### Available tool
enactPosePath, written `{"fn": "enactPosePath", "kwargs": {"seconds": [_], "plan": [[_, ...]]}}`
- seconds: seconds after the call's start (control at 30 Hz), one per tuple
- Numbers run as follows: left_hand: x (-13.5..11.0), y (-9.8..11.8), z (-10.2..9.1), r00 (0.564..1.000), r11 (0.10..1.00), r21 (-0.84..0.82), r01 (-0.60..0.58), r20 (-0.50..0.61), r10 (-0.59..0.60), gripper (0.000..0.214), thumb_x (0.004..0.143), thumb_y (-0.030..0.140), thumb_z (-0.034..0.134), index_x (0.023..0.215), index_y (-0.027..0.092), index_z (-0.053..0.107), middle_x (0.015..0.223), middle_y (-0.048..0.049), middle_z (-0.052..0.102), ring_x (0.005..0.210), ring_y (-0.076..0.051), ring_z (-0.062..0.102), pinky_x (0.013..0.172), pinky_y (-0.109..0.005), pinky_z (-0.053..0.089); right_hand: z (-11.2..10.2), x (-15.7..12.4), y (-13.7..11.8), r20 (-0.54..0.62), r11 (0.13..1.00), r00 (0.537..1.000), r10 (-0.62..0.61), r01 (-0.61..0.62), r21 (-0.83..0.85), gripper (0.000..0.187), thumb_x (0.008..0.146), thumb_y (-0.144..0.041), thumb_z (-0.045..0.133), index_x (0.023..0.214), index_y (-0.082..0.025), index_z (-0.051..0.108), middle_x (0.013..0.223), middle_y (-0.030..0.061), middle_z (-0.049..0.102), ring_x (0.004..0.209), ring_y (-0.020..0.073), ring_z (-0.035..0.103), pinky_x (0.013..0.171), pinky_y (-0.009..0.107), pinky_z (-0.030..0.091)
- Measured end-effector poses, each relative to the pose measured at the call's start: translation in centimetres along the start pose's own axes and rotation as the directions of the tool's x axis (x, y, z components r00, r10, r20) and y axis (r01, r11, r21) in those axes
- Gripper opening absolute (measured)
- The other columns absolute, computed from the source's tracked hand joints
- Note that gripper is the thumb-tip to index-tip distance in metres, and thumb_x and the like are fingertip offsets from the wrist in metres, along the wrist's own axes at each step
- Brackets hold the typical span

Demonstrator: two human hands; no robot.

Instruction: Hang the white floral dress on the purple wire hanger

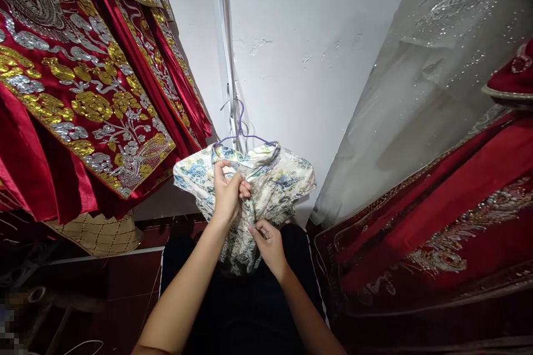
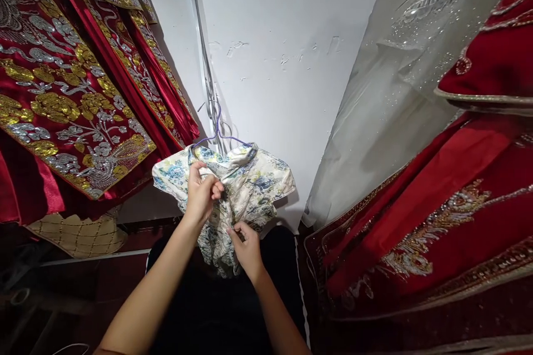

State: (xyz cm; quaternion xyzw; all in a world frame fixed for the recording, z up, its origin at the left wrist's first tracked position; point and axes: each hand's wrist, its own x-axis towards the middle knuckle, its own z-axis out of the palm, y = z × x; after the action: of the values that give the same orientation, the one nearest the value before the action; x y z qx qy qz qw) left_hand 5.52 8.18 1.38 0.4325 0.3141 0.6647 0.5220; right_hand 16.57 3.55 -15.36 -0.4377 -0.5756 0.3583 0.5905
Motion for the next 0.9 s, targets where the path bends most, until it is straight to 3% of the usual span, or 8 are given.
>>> {"fn": "enactPosePath", "kwargs": {"seconds": [0.2, 0.37, 0.43, 0.5, 0.6, 0.67, 0.77, 0.9], "plan": [[3.4, 4.6, 2.5, 0.982, 0.981, -0.052, -0.186, 0.024, 0.188, 0.042, 0.069, 0.014, 0.059, 0.102, 0.026, 0.035, 0.052, 0.0122, 0.055, 0.033, -0.007, 0.050, 0.035, -0.011, 0.028, -1.2, 0.0, -0.4, 0.054, 1.000, 0.998, 0.014, -0.014, 0.002, 0.030, 0.086, -0.041, 0.064, 0.072, -0.020, 0.051, 0.069, -0.0010, 0.045, 0.068, 0.0154, 0.048, 0.064, 0.026, 0.040], [3.2, 5.1, 2.4, 0.957, 0.970, 0.017, -0.242, 0.166, 0.236, 0.038, 0.073, 0.015, 0.054, 0.106, 0.025, 0.037, 0.052, 0.0115, 0.056, 0.031, -0.007, 0.049, 0.034, -0.011, 0.030, -1.9, 0.0, -0.7, 0.015, 0.999, 0.999, 0.037, -0.037, -0.017, 0.030, 0.086, -0.047, 0.064, 0.079, -0.018, 0.063, 0.075, 0.0043, 0.060, 0.075, 0.0202, 0.057, 0.070, 0.031, 0.047], [2.6, 4.4, 1.8, 0.956, 0.975, 0.051, -0.216, 0.215, 0.200, 0.037, 0.076, 0.016, 0.052, 0.109, 0.025, 0.037, 0.054, 0.0099, 0.059, 0.031, -0.008, 0.049, 0.034, -0.013, 0.032, -2.2, 1.6, -2.9, 0.013, 0.999, 0.999, 0.034, -0.034, -0.008, 0.034, 0.088, -0.047, 0.062, 0.103, -0.017, 0.069, 0.086, 0.0074, 0.067, 0.082, 0.0228, 0.062, 0.076, 0.034, 0.050], [2.2, 3.8, 1.2, 0.957, 0.976, 0.072, -0.206, 0.222, 0.186, 0.035, 0.078, 0.016, 0.051, 0.109, 0.025, 0.038, 0.055, 0.0091, 0.060, 0.031, -0.007, 0.047, 0.034, -0.014, 0.033, -2.5, 4.3, -6.5, 0.033, 1.000, 0.999, -0.014, 0.014, 0.008, 0.048, 0.091, -0.045, 0.059, 0.132, -0.020, 0.057, 0.092, 0.0072, 0.069, 0.085, 0.0226, 0.064, 0.078, 0.036, 0.052], [2.0, 3.4, 0.6, 0.959, 0.972, 0.074, -0.222, 0.197, 0.204, 0.029, 0.079, 0.016, 0.051, 0.104, 0.024, 0.039, 0.053, 0.0097, 0.059, 0.030, -0.006, 0.042, 0.035, -0.013, 0.032, -2.5, 8.9, -12.5, 0.024, 0.975, 0.975, -0.222, 0.222, 0.012, 0.056, 0.095, -0.040, 0.054, 0.147, -0.023, 0.042, 0.095, 0.0053, 0.068, 0.084, 0.0195, 0.063, 0.077, 0.033, 0.051], [2.0, 3.3, 0.3, 0.959, 0.971, 0.071, -0.230, 0.188, 0.213, 0.028, 0.078, 0.015, 0.052, 0.101, 0.024, 0.038, 0.053, 0.0100, 0.059, 0.030, -0.005, 0.040, 0.035, -0.013, 0.031, -2.2, 11.2, -15.2, 0.117, 0.954, 0.951, -0.286, 0.294, -0.061, 0.045, 0.095, -0.037, 0.054, 0.138, -0.024, 0.053, 0.092, 0.0038, 0.068, 0.080, 0.0176, 0.062, 0.072, 0.030, 0.050], [2.0, 3.1, -0.1, 0.961, 0.974, 0.074, -0.215, 0.192, 0.198, 0.030, 0.078, 0.014, 0.052, 0.103, 0.024, 0.038, 0.052, 0.0100, 0.058, 0.030, -0.005, 0.039, 0.035, -0.013, 0.029, -1.5, 12.6, -16.8, 0.227, 0.913, 0.934, -0.275, 0.327, -0.243, 0.020, 0.094, -0.033, 0.054, 0.103, -0.022, 0.068, 0.076, 0.0009, 0.067, 0.066, 0.0155, 0.059, 0.062, 0.027, 0.044], [1.6, 2.5, -0.4, 0.965, 0.976, 0.058, -0.212, 0.170, 0.199, 0.031, 0.079, 0.017, 0.056, 0.105, 0.025, 0.042, 0.052, 0.0106, 0.055, 0.030, -0.004, 0.036, 0.035, -0.013, 0.025, -0.7, 12.3, -16.9, 0.188, 0.879, 0.936, -0.297, 0.345, -0.328, 0.014, 0.093, -0.029, 0.053, 0.087, -0.021, 0.062, 0.068, -0.0011, 0.063, 0.060, 0.0147, 0.056, 0.057, 0.026, 0.039]]}}
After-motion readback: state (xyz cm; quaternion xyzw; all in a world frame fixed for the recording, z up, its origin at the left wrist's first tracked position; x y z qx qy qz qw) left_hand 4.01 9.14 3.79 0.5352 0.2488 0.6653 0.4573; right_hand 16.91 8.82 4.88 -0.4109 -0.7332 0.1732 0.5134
